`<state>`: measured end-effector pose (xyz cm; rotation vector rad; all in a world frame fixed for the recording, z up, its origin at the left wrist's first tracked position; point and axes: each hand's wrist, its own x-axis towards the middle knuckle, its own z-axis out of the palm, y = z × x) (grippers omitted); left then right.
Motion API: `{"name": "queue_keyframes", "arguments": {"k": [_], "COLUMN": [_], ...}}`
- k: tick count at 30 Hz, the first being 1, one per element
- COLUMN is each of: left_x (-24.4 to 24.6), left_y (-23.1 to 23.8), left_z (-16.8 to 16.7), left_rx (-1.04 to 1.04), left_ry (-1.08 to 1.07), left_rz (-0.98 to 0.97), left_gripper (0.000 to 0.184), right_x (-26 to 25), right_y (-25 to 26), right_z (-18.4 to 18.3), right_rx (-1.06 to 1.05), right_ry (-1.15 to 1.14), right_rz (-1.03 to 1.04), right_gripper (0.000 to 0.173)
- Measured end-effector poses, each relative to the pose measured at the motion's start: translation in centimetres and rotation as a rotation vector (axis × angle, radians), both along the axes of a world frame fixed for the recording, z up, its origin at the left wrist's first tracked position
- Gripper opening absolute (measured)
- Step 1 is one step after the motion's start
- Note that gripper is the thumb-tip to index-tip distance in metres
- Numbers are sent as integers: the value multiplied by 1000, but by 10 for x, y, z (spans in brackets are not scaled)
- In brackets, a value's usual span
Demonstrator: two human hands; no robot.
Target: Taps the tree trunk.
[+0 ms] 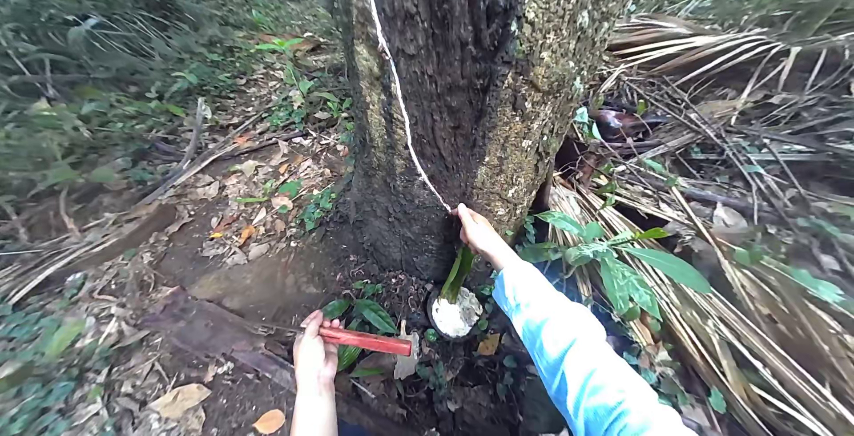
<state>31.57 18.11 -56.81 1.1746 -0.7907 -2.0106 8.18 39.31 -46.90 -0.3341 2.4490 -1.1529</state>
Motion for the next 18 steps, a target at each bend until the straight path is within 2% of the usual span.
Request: {"name": "queue_keyframes", "arguments": {"k": [11,18], "left_x": [-1,0], "left_y": [-1,-1], "left_z": [2,2], "left_rx": [12,7], "left_ry": [13,22], "left_rz": [13,14], "left_gripper": [9,10], "right_x": [1,6], "right_y": [2,-2], "right_z": [1,-1], "right_rx": [66,1], "right_ry": [33,-20], "right_rz": [-11,-55], "right_gripper": [65,64]}}
